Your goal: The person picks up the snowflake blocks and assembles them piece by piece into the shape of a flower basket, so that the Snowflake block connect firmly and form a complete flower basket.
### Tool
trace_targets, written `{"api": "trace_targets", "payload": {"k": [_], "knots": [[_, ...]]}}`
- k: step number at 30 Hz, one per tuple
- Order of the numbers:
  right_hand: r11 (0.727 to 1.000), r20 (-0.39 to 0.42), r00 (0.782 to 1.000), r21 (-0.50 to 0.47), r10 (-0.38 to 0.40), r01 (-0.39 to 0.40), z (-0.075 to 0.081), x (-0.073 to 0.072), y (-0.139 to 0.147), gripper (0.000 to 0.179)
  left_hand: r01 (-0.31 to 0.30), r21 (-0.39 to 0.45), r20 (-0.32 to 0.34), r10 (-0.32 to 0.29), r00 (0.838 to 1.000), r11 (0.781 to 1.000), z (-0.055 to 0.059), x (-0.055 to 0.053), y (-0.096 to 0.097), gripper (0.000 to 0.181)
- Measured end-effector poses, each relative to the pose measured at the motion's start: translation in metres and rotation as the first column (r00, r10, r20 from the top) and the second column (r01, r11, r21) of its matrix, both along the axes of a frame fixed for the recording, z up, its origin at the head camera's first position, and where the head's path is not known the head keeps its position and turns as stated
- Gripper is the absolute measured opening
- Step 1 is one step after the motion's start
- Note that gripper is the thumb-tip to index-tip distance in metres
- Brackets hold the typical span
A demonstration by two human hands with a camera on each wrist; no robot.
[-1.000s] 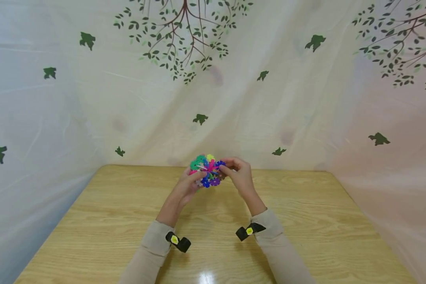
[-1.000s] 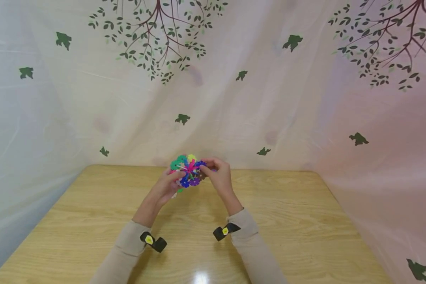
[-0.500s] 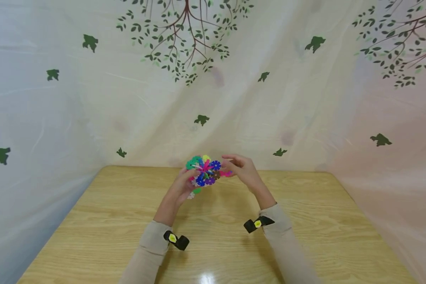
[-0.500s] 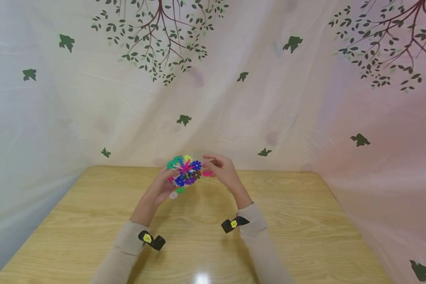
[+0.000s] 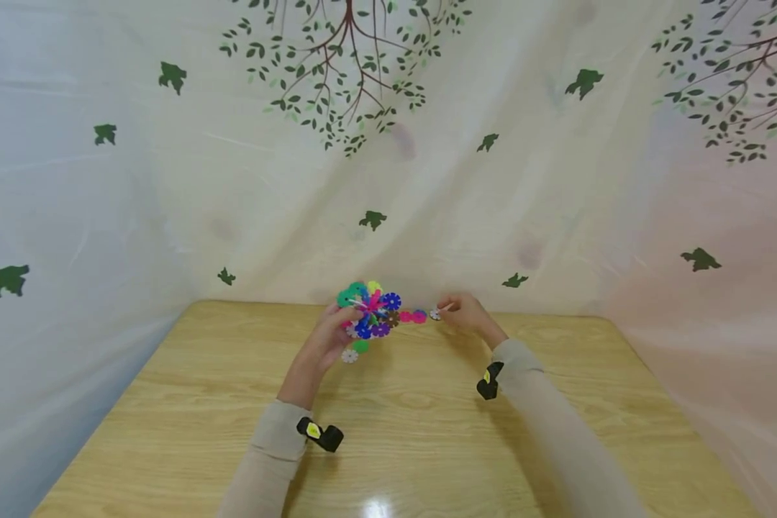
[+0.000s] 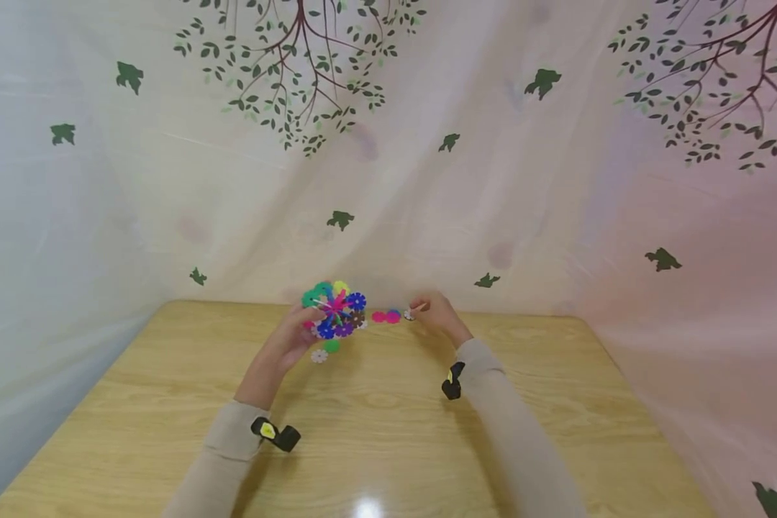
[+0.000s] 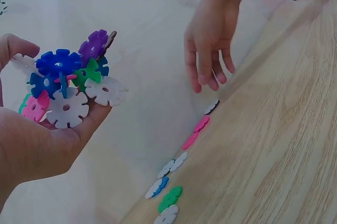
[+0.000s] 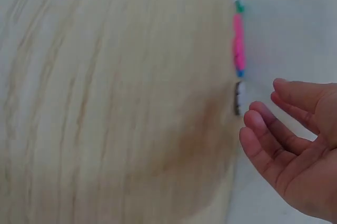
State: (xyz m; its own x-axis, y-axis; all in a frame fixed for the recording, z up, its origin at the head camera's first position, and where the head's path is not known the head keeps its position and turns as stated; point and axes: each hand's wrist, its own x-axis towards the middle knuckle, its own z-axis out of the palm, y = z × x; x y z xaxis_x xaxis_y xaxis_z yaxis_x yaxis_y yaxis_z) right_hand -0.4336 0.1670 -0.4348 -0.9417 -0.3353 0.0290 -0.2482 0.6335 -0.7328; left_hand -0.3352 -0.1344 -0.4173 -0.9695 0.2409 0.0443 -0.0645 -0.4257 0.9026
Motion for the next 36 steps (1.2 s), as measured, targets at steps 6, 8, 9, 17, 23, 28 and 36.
{"api": "trace_targets", "payload": {"k": [6,8,9,17,23,28,36], "knots": [[1.0,-0.02,1.0,0.011,0.005,-0.005,-0.022,-0.016,0.0,0.03,0.02,-0.031,-0.015,-0.02,1.0,0.999,-0.002,0.0,0.0,0.074],[0.999,-0.04,0.999,0.031,-0.015,0.016,-0.025,-0.016,0.001,0.029,0.029,-0.041,-0.016,-0.029,0.999,0.999,-0.002,0.0,0.002,0.075],[0.999,-0.046,0.999,0.044,-0.024,0.026,-0.026,-0.015,0.001,0.029,0.033,-0.049,-0.017,-0.034,0.999,0.998,-0.002,0.0,0.003,0.075],[0.989,-0.007,0.996,0.116,-0.09,0.091,-0.024,-0.009,-0.005,0.034,0.039,-0.069,0.003,-0.039,0.999,0.997,-0.004,-0.001,0.007,0.076],[1.0,0.05,0.999,0.028,-0.015,0.014,-0.024,-0.006,-0.004,0.028,0.045,-0.096,0.013,-0.043,0.999,0.994,-0.004,-0.001,0.007,0.076],[0.989,0.094,0.99,-0.119,0.103,-0.092,-0.022,0.005,-0.002,0.021,0.039,-0.128,0.006,-0.038,0.999,0.991,-0.006,-0.003,0.009,0.076],[0.909,-0.005,1.0,-0.416,0.025,-0.025,0.014,0.043,-0.022,0.028,0.064,-0.141,-0.022,-0.068,0.997,0.988,-0.009,-0.003,0.013,0.076]]}}
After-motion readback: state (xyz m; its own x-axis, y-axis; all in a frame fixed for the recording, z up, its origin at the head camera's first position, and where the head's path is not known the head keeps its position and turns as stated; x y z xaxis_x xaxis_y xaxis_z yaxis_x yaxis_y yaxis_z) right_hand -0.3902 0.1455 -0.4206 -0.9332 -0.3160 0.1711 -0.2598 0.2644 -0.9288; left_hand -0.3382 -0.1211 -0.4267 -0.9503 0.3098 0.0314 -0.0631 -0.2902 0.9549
